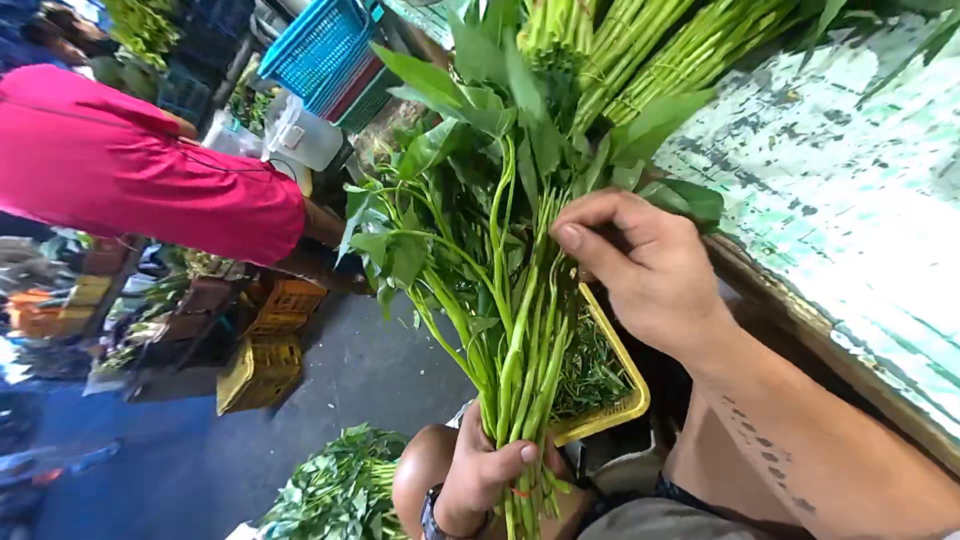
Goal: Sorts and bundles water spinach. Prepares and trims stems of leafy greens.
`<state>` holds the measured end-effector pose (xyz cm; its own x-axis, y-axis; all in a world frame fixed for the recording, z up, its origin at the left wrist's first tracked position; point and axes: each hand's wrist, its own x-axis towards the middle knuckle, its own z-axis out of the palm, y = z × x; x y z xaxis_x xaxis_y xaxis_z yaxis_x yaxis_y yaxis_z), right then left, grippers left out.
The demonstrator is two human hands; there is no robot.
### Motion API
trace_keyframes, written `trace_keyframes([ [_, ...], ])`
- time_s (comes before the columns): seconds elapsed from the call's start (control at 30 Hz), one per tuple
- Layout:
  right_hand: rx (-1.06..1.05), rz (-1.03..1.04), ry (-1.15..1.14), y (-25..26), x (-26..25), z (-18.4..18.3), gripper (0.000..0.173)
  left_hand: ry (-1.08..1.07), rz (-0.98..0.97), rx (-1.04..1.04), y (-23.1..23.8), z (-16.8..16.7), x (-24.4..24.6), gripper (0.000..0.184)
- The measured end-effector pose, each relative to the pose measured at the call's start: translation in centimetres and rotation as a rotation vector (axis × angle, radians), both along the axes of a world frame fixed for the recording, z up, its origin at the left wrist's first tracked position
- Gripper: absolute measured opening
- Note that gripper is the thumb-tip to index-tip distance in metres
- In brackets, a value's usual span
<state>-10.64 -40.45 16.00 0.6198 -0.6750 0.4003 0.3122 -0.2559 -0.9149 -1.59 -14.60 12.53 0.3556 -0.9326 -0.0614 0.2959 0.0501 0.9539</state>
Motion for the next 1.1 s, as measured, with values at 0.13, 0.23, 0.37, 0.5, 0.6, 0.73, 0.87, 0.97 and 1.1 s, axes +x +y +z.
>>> trace_keyframes([
  [0.13,0.142,0.433,-0.249,-0.2,-0.4,-0.3,0.009,-0.029,0.185,0.073,0.1,0.8,0.1,0.048],
  [0.23,0.031,0.856,-0.008,-0.2,0.1,-1.6,0.025,-0.071,0.364,0.148,0.1,1.5,0.2,0.055],
  [0.37,-0.527,0.765,0.909,1.5,2.4,-4.1,0.053,-0.132,0.528,0.194,0.0,1.5,0.1,0.052],
  [0.5,-0.656,0.59,1.002,3.6,4.7,-6.5,0.039,-0.099,0.577,0.202,0.2,1.5,0.1,0.051],
  [0.6,-0.559,0.666,0.912,4.5,4.8,-6.3,0.043,-0.055,0.554,0.175,0.4,1.6,0.1,0.051],
  [0.73,-0.621,0.701,1.04,5.1,4.8,-6.5,0.041,-0.006,0.522,0.137,0.7,1.7,0.1,0.051],
  [0.87,-0.535,0.521,0.866,4.7,4.9,-6.0,0.046,0.037,0.514,0.099,0.6,1.6,0.1,0.053],
  [0.97,-0.492,0.555,0.879,4.1,4.6,-5.4,0.035,0.046,0.503,0.077,0.6,1.5,0.1,0.052],
  [1.1,-0.467,0.505,0.888,3.6,4.4,-5.2,0.041,0.079,0.473,0.044,0.7,1.6,0.1,0.054],
])
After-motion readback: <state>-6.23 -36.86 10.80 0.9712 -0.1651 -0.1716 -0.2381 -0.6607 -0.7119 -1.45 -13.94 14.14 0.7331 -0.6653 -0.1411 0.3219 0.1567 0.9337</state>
